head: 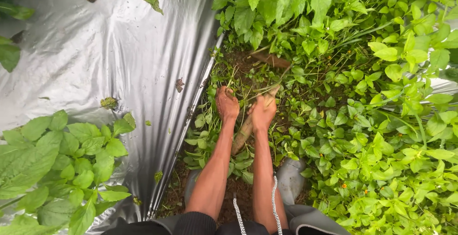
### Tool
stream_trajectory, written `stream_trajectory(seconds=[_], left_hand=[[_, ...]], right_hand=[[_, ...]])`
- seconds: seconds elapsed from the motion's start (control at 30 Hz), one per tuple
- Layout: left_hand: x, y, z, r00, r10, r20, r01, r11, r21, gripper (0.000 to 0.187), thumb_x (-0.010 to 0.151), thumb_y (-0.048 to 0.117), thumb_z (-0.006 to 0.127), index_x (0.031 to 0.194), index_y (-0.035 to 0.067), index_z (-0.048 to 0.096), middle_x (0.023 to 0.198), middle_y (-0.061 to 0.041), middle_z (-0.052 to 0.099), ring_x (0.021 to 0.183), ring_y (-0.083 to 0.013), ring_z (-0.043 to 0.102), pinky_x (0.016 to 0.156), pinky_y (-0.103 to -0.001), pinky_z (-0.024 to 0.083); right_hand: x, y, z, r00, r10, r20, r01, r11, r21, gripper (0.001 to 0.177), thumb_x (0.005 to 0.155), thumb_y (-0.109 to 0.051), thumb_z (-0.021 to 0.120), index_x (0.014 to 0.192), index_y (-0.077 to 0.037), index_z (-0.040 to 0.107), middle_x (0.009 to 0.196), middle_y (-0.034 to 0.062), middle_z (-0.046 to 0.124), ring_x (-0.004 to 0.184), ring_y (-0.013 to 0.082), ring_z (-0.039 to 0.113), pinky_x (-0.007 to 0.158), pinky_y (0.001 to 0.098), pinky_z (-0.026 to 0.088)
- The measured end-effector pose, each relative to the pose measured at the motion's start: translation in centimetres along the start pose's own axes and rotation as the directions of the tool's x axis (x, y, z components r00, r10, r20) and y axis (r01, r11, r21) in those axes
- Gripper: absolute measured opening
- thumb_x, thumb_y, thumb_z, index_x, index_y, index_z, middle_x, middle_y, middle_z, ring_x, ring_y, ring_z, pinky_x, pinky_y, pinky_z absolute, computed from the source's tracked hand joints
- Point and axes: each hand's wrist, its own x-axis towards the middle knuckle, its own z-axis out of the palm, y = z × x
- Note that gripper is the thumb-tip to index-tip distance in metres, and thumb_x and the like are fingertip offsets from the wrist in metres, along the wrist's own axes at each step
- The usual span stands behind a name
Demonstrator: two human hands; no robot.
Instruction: Using a wooden stick to loosen soil and remove weeds from a garden bed
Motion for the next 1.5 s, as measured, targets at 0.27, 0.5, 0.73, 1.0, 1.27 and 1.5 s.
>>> stream_trajectory(seconds=[0.27,0.5,0.73,1.0,1.27,1.5], left_hand=[[-0.2,0.0,-0.2,1.0,0.016,0.01,-0.016,1.0,-0.004,0.022,0.099,0.001,0.042,0.092,0.008,0.062,0.098,-0.014,0.06,0.102,-0.0421,0.064,0.091,-0.05,0.052],[-1.1,1.4,-1.3,0.999,0.027,-0.019,-0.028,1.0,-0.014,0.019,0.098,0.002,0.043,0.091,0.006,0.06,0.097,-0.018,0.06,0.103,-0.0461,0.064,0.092,-0.053,0.052],[-2.4,2.2,-1.6,0.998,-0.039,0.056,0.035,0.997,0.067,0.018,0.1,0.002,0.044,0.099,0.008,0.06,0.105,-0.019,0.061,0.108,-0.0429,0.065,0.09,-0.052,0.054],[-2.0,0.3,0.0,0.997,-0.079,0.022,0.078,0.995,0.056,0.022,0.103,0.005,0.042,0.103,0.008,0.064,0.106,-0.019,0.061,0.108,-0.0423,0.065,0.09,-0.051,0.054],[-2.3,-0.2,0.5,1.0,-0.025,-0.015,0.026,0.997,0.074,0.022,0.103,0.01,0.043,0.097,0.009,0.064,0.104,-0.018,0.061,0.106,-0.0433,0.064,0.088,-0.053,0.055],[-2.1,0.5,0.9,0.989,-0.007,-0.145,0.016,0.998,0.066,0.021,0.097,0.015,0.052,0.11,0.006,0.066,0.111,-0.021,0.064,0.109,-0.0431,0.065,0.092,-0.052,0.054]], right_hand=[[-0.3,0.5,-0.2,0.998,-0.028,0.061,0.035,0.994,-0.108,0.006,0.099,-0.013,0.059,0.096,-0.008,0.061,0.057,0.0036,0.059,0.043,0.013,0.058,0.04,0.0254,0.052],[0.4,1.0,1.3,0.994,-0.066,0.086,0.071,0.996,-0.052,0.008,0.097,-0.012,0.061,0.09,-0.01,0.056,0.058,0.0021,0.055,0.046,0.0116,0.054,0.044,0.0255,0.05],[-0.3,0.0,1.3,0.998,0.045,-0.052,-0.04,0.993,0.107,0.011,0.096,-0.018,0.061,0.088,-0.012,0.055,0.057,0.0056,0.06,0.044,0.0141,0.06,0.041,0.0284,0.052],[-0.7,2.3,-0.3,0.99,0.121,0.076,-0.11,0.986,-0.128,0.012,0.096,-0.021,0.06,0.094,-0.01,0.06,0.059,0.0043,0.063,0.046,0.0133,0.061,0.046,0.029,0.053],[1.0,5.9,-0.2,0.972,0.159,0.175,-0.143,0.985,-0.101,0.019,0.101,-0.022,0.059,0.105,-0.004,0.063,0.062,0.0083,0.063,0.048,0.0157,0.062,0.044,0.0291,0.057],[0.9,5.5,-0.3,0.972,0.215,0.098,-0.195,0.965,-0.176,0.017,0.099,-0.023,0.06,0.101,-0.007,0.064,0.063,0.0074,0.061,0.042,0.0119,0.053,0.042,0.0306,0.055]])
